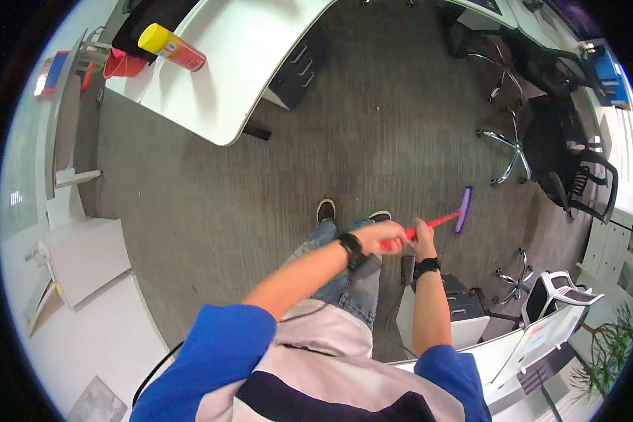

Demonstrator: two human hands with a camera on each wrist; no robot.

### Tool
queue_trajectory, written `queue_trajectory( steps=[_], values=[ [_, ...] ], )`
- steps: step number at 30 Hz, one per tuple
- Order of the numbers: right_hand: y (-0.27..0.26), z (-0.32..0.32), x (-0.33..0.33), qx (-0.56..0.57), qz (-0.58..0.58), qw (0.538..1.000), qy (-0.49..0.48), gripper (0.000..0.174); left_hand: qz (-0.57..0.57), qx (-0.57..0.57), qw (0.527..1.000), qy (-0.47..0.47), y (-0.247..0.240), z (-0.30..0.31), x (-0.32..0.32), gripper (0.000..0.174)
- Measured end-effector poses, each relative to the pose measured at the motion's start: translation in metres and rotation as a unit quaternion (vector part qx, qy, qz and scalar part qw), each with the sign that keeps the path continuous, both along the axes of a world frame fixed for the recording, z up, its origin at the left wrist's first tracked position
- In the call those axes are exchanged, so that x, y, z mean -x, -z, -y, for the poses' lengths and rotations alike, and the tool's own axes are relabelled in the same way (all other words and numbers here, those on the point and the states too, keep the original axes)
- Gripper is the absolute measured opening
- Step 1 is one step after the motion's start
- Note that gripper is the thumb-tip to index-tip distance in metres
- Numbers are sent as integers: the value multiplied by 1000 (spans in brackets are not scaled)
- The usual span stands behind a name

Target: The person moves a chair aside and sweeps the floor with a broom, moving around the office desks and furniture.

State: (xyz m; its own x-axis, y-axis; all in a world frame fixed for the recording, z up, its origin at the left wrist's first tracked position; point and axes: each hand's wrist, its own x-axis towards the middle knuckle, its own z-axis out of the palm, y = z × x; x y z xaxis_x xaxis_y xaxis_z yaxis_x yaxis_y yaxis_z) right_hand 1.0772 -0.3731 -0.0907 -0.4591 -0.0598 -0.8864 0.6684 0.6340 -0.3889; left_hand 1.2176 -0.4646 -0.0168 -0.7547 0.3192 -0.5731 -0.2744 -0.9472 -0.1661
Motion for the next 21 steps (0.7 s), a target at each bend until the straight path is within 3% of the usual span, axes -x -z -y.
queue_trajectory(
  steps=[3,5,7,8,9,11,14,15,17,18,19,21],
  values=[
    [42,-30,17,47,87,991,92,13,58,62,996,9,-15,-25,15,11],
    [51,-34,11,49,83,992,77,10,55,53,997,13,-12,-25,-2,13],
    [56,-36,-6,57,113,991,-42,11,70,17,997,-27,-22,-13,-34,13],
    [23,-17,-26,65,134,988,-30,12,78,28,996,-29,-26,-12,-48,13],
    [45,-23,-37,102,158,981,-39,14,85,41,995,-31,-30,-8,-62,12],
    [36,-4,-77,88,133,984,-84,16,109,51,991,-53,-53,4,-96,12],
    [-5,34,-125,128,188,957,-181,17,144,23,983,-109,-91,32,-150,8],
    [-18,44,-147,157,203,958,-131,17,173,6,977,-124,-111,38,-163,8],
    [-47,63,-186,157,184,966,-94,15,186,96,972,-109,-141,38,-187,5],
    [-60,67,-196,139,176,959,-171,15,185,97,972,-111,-156,37,-195,5],
    [-75,69,-212,146,182,965,-120,14,210,135,965,-79,-171,36,-201,5],
    [-91,67,-230,121,176,964,-156,14,236,173,955,-46,-201,27,-210,6]
  ],
)
